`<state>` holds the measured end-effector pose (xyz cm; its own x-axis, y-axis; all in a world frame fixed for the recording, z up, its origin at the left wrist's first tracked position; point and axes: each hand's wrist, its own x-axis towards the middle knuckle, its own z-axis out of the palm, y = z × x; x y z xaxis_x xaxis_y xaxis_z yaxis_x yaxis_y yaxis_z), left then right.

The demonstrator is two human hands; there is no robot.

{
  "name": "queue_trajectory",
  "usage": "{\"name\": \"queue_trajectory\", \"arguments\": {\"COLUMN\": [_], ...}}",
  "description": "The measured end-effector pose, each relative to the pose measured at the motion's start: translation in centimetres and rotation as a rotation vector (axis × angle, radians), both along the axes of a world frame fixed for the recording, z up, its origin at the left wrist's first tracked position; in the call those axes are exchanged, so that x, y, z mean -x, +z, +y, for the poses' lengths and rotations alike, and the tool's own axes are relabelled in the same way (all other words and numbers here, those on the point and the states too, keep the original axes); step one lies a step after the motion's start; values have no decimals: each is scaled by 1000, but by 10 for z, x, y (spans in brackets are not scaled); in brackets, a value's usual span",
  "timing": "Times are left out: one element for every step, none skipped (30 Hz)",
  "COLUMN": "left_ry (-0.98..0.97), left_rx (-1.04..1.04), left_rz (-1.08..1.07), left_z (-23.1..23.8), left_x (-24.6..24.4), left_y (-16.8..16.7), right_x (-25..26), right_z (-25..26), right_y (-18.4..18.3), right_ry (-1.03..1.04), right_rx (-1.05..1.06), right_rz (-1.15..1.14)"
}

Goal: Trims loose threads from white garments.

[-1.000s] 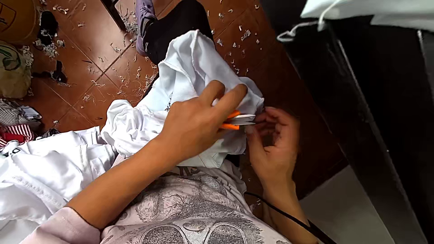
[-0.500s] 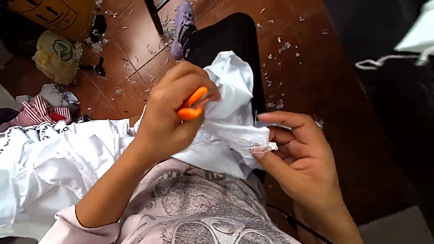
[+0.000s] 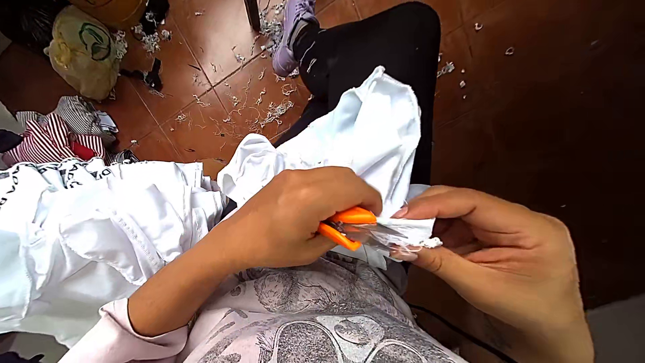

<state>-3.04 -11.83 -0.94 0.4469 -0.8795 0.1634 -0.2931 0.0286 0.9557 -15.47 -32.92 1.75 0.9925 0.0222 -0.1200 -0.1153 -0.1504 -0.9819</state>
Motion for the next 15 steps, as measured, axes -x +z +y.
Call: {"name": "queue_trajectory", "arguments": {"left_ry": [-1,5,12,11,4,1,5,12,22,32,44,67,98,131,165], "left_rx": [1,7,22,46,71,89,105,114,118,113,100,74,44,20,14], "left_rz": [-23,-36,-22,23,91,173,257,327,372,390,369,309,222,130,44], "left_z": [2,4,7,10,13,16,18,20,23,25,28,30,32,34,35], "left_x": [-1,-2,-3,-5,-6,-7,-7,-7,-6,-6,-5,-3,-2,0,2], "left_y": [-1,-3,-4,-3,-2,-1,-1,-2,-4,-7,-11,-15,-16,-15,-12], "right_x": [-2,-4,-6,-8,-10,-14,-18,-20,-21,-20,-18,-16,-15,-14,-13], "right_z": [0,0,-1,-2,-4,-6,-8,-8,-5,1,8,14,20,24,27], "right_y": [-1,-2,-4,-5,-7,-7,-9,-10,-13,-15,-18,-19,-20,-20,-20], "right_ry": [15,35,63,101,146,197,239,249,216,156,83,18,-30,-65,-86], "right_rx": [35,87,156,241,299,281,195,54,-95,-243,-353,-408,-418,-400,-367], "right_rz": [0,-6,-21,-47,-77,-107,-136,-145,-127,-74,-11,44,83,102,107]}}
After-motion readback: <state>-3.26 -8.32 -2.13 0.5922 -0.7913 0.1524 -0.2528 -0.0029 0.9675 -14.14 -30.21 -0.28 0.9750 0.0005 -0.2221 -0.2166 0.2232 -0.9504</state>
